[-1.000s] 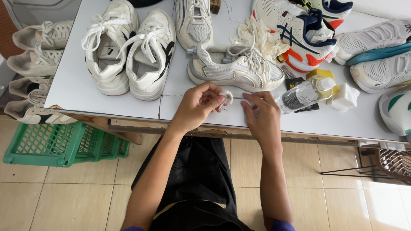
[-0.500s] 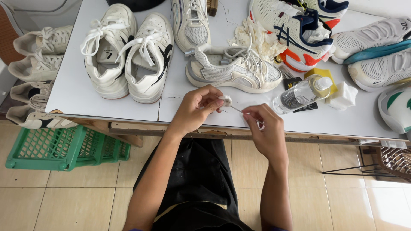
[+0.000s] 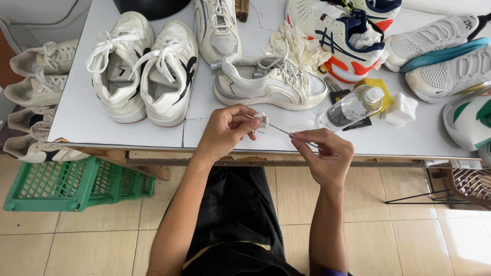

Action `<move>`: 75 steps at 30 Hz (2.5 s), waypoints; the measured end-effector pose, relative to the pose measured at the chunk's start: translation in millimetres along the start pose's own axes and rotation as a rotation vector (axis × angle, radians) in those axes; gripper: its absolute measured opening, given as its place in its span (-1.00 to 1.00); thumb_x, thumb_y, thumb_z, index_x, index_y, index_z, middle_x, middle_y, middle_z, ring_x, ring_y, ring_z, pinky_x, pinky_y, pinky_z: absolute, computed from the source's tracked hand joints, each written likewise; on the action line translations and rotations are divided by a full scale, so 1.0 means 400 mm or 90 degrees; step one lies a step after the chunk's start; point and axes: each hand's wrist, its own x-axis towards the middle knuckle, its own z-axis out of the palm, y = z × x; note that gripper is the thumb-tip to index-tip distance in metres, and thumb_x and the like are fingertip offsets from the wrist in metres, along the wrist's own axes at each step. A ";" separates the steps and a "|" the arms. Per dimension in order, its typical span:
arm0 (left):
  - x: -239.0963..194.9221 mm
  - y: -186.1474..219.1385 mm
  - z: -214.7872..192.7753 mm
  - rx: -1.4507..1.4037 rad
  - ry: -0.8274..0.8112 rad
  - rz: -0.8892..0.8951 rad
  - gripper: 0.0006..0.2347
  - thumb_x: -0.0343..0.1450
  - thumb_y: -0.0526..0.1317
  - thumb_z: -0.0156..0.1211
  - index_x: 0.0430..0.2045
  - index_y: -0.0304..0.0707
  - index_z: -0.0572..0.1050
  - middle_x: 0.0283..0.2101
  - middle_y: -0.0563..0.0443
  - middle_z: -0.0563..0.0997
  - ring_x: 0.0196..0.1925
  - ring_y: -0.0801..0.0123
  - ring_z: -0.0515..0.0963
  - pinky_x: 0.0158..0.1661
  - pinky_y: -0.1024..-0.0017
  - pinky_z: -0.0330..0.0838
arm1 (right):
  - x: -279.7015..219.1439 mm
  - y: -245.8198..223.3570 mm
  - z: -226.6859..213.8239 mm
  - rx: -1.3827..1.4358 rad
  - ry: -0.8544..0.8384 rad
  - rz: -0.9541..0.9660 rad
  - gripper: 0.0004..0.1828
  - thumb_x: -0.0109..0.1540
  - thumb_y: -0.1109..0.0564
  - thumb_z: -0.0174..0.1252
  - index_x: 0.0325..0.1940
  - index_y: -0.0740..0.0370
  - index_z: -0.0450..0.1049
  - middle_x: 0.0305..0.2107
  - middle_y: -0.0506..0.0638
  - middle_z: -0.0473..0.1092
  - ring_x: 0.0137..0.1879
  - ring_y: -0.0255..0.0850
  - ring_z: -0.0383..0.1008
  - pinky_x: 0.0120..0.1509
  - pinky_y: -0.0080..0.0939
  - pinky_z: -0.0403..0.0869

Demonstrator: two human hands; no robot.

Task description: The person cleans the sole of a white sneaker using a cotton swab. They dip the swab into a bottle of clear liquid and scrub the textured bottom of the shoe, focusing on the grooves and patterns.

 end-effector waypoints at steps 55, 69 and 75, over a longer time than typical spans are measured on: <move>-0.006 0.020 -0.004 0.070 -0.013 -0.001 -0.79 0.38 -0.29 0.53 -0.15 -0.40 0.76 -0.34 -0.15 0.85 -0.25 0.41 0.80 -0.13 0.51 0.65 | 0.002 -0.082 0.096 -0.225 -0.135 0.035 -0.71 0.55 0.22 0.02 0.17 0.27 0.66 -0.47 0.08 0.39 -0.46 -0.16 0.32 -0.27 -0.15 0.44; -0.007 0.015 -0.008 0.049 -0.023 0.010 -0.75 0.38 -0.27 0.55 -0.13 -0.43 0.75 -0.30 -0.21 0.85 -0.22 0.37 0.83 -0.09 0.44 0.71 | -0.015 -0.023 0.114 -0.304 -0.017 -0.102 -0.84 0.37 0.26 0.42 -0.08 0.02 0.82 -0.44 -0.10 0.63 -0.56 -0.25 0.39 -0.37 -0.25 0.41; -0.009 0.001 -0.016 -0.028 -0.048 -0.018 -0.78 0.36 -0.31 0.60 -0.19 -0.47 0.76 -0.37 -0.24 0.83 -0.27 0.38 0.81 -0.11 0.43 0.74 | -0.021 -0.035 0.102 -0.258 -0.007 -0.084 -0.84 0.35 0.30 0.41 -0.14 0.08 0.81 -0.43 -0.06 0.67 -0.66 -0.26 0.23 -0.47 -0.29 0.29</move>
